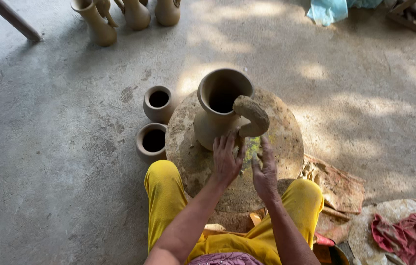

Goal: The person attaches handles to a ceramic vessel by hand and with a tool, then rolls and shapes a large piece of clay on a pottery wheel.

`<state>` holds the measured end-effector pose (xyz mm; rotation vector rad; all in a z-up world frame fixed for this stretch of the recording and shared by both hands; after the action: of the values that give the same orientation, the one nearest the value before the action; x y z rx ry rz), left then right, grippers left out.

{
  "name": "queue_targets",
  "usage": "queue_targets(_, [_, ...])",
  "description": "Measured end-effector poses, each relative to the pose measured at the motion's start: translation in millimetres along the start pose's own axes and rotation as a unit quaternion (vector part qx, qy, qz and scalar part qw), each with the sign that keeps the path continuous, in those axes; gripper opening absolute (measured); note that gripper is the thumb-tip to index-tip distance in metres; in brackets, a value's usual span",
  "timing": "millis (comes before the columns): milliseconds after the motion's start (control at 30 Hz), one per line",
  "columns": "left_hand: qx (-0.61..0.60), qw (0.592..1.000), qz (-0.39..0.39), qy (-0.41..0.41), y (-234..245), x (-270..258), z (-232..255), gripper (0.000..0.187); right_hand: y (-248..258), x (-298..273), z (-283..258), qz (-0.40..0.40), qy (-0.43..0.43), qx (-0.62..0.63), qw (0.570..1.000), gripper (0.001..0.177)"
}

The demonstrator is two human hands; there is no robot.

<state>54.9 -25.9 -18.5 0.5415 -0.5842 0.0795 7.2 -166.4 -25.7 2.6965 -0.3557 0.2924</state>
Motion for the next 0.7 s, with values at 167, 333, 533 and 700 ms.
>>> queue_targets(167, [0.032, 0.994, 0.089, -0.056, 36.1, 10.0, 6.7, 0.045, 2.5, 18.9, -27.1, 0.026, 0.015, 0.009, 1.0, 0.061])
queue_targets(333, [0.041, 0.979, 0.135, -0.144, 105.5, 49.1, 41.7, 0.044, 41.5, 47.3, -106.6, 0.093, 0.151, 0.028, 0.984, 0.064])
queue_targets(533, [-0.359, 0.865, 0.238, 0.257, 75.7, -25.4, -50.4, 0.047, 71.0, 84.4, -118.2, 0.055, 0.155, 0.146, 0.975, 0.034])
queue_targets(700, [-0.073, 0.941, 0.214, 0.252, 20.3, -135.7, -109.3, 0.059, 76.3, 77.7, -91.6, 0.081, 0.094, 0.233, 0.965, 0.027])
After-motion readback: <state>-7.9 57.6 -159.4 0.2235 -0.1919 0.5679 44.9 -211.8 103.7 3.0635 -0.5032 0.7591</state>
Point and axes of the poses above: each hand's wrist, its own x-axis towards the middle knuckle, its own y-axis out of the back of the hand, z = x × y, the point moved 4 cm from there along x, towards the middle knuckle, and after that the axes turned 8 degrees about -x, right-handed, at the moved point
